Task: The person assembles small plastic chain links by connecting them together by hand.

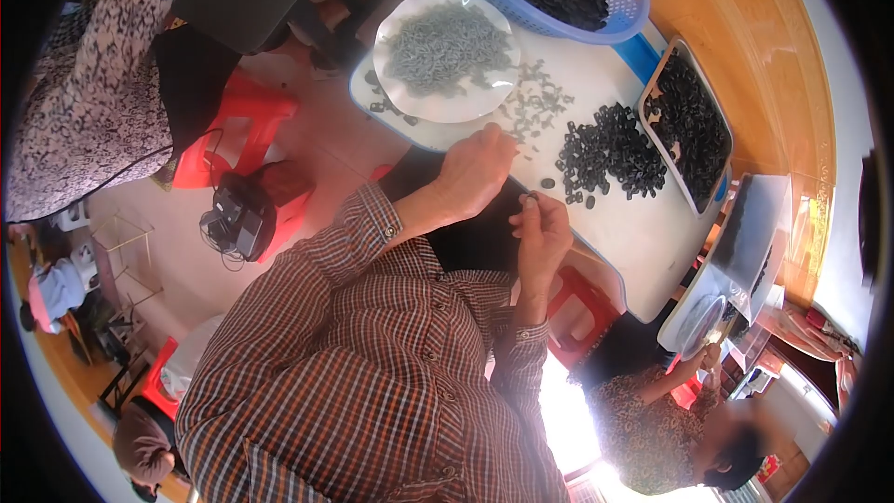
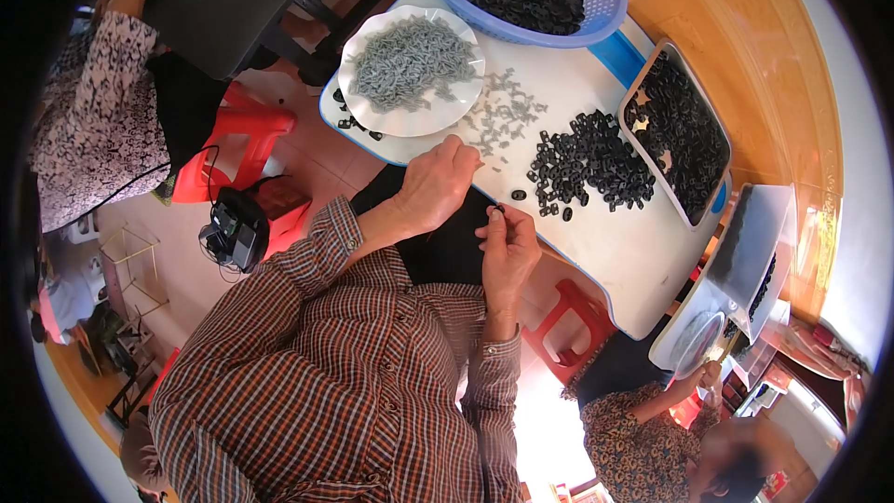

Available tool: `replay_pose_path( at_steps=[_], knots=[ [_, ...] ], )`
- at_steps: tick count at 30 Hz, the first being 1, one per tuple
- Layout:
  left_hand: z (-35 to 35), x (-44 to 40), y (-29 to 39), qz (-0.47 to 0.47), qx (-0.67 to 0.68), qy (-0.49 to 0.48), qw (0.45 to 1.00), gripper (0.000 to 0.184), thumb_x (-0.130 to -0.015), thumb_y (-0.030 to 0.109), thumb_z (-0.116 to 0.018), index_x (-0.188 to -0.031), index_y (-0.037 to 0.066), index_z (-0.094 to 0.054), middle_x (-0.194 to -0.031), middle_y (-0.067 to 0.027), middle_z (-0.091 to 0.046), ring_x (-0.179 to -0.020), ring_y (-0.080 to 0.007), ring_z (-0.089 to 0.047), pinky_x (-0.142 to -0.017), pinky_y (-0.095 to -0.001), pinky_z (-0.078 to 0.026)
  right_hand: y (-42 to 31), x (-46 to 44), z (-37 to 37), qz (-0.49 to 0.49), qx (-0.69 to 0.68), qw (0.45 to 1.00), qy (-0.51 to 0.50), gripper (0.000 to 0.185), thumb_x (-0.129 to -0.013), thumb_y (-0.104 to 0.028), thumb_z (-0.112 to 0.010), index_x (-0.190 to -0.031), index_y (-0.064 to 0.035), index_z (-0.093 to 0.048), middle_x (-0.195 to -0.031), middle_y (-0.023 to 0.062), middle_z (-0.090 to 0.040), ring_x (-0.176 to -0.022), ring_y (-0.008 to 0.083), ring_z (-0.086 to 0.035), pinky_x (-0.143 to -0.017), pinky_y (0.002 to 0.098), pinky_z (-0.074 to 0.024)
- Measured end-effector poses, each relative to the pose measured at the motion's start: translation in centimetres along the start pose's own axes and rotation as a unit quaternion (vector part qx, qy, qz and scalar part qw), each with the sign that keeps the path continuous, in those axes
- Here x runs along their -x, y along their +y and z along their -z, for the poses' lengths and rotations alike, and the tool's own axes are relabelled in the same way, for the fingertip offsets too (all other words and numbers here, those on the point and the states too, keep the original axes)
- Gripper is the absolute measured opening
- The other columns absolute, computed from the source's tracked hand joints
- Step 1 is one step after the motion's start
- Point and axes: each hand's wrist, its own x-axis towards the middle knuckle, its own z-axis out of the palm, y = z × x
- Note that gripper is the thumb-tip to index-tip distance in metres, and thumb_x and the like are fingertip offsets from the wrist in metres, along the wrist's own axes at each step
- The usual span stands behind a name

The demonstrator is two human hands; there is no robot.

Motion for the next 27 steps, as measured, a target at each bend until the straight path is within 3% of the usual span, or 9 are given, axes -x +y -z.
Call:
replay_pose_path(
  at_steps=[3,5,6,8,9,11,14,19,27],
  knots=[
    [0.4,0.1,0.0,0.023,0.060,0.005,0.998,0.009,-0.083,0.010,-0.058,-0.084,0.001,-0.054,-0.084,-0.0156,-0.053,-0.072,-0.0336,-0.059,-0.060,-0.0424,-0.048,-0.1,-0.3,-0.1,0.001,-0.035,0.999,-0.002,0.015,-0.093,-0.008,-0.058,-0.103,0.0028,-0.058,-0.090,0.0088,-0.067,-0.064,0.0081,-0.060,-0.052,0.0184,-0.0454],
    [0.0,0.2,-0.5,0.018,0.138,0.069,0.988,0.010,-0.088,0.008,-0.062,-0.089,0.003,-0.053,-0.080,-0.0100,-0.054,-0.063,-0.0229,-0.060,-0.050,-0.0331,-0.047,-0.4,-0.5,-0.4,0.004,-0.051,0.999,-0.004,0.013,-0.093,-0.008,-0.058,-0.101,0.0028,-0.058,-0.090,0.0093,-0.068,-0.063,0.0077,-0.060,-0.051,0.0185,-0.0454],
    [0.1,0.3,-0.5,0.017,0.137,0.069,0.988,0.010,-0.088,0.008,-0.062,-0.089,0.003,-0.053,-0.080,-0.0100,-0.054,-0.063,-0.0229,-0.060,-0.050,-0.0331,-0.047,-0.8,-0.7,-0.5,-0.001,-0.072,0.997,-0.008,0.012,-0.093,-0.007,-0.058,-0.100,0.0025,-0.058,-0.090,0.0093,-0.068,-0.063,0.0074,-0.059,-0.051,0.0183,-0.0449],
    [0.5,0.4,-0.5,0.084,0.336,0.014,0.938,0.006,-0.092,0.006,-0.058,-0.091,0.001,-0.054,-0.076,-0.0069,-0.058,-0.059,-0.0145,-0.059,-0.050,-0.0275,-0.047,-1.5,-1.0,-0.8,-0.005,-0.094,0.996,-0.011,0.011,-0.092,-0.007,-0.059,-0.099,0.0023,-0.058,-0.089,0.0092,-0.068,-0.062,0.0072,-0.059,-0.051,0.0181,-0.0444],
    [0.9,0.4,-0.3,0.083,0.335,0.015,0.938,0.006,-0.092,0.006,-0.058,-0.091,0.001,-0.054,-0.076,-0.0069,-0.058,-0.059,-0.0145,-0.059,-0.050,-0.0275,-0.047,-1.7,-1.2,-0.9,-0.009,-0.107,0.994,-0.010,0.012,-0.092,-0.007,-0.060,-0.099,0.0022,-0.058,-0.089,0.0092,-0.068,-0.062,0.0070,-0.058,-0.051,0.0179,-0.0438],
    [2.0,0.4,0.2,0.167,0.447,-0.070,0.876,0.006,-0.093,0.005,-0.055,-0.091,0.000,-0.054,-0.072,-0.0036,-0.059,-0.057,-0.0084,-0.057,-0.051,-0.0237,-0.048,-2.0,-1.6,-1.1,-0.013,-0.120,0.993,-0.010,0.012,-0.091,-0.007,-0.060,-0.098,0.0022,-0.058,-0.089,0.0092,-0.068,-0.062,0.0067,-0.058,-0.050,0.0177,-0.0432],
    [2.7,0.6,0.3,0.164,0.446,-0.099,0.874,0.005,-0.093,0.004,-0.054,-0.091,-0.001,-0.055,-0.071,-0.0031,-0.059,-0.059,-0.0082,-0.058,-0.052,-0.0233,-0.049,-2.1,-1.8,-1.4,-0.023,-0.144,0.989,-0.007,0.012,-0.090,-0.007,-0.062,-0.098,0.0020,-0.059,-0.087,0.0081,-0.067,-0.060,0.0062,-0.056,-0.050,0.0173,-0.0417],
    [1.9,1.2,0.2,0.118,0.447,-0.069,0.884,0.004,-0.093,0.002,-0.054,-0.091,-0.001,-0.056,-0.074,-0.0038,-0.059,-0.058,-0.0084,-0.058,-0.051,-0.0232,-0.049,-1.0,-1.9,-1.5,-0.043,-0.216,0.975,-0.036,0.012,-0.089,-0.006,-0.064,-0.098,0.0016,-0.061,-0.077,0.0035,-0.063,-0.058,0.0057,-0.053,-0.049,0.0171,-0.0399],
    [1.5,1.1,0.3,0.127,0.453,-0.076,0.879,0.005,-0.092,0.003,-0.057,-0.090,-0.001,-0.058,-0.076,-0.0045,-0.059,-0.058,-0.0081,-0.058,-0.051,-0.0227,-0.049,-1.1,-1.9,-1.7,-0.029,-0.183,0.982,-0.016,0.012,-0.089,-0.006,-0.064,-0.098,0.0012,-0.061,-0.075,0.0024,-0.061,-0.058,0.0051,-0.053,-0.049,0.0169,-0.0397]
  ],
)
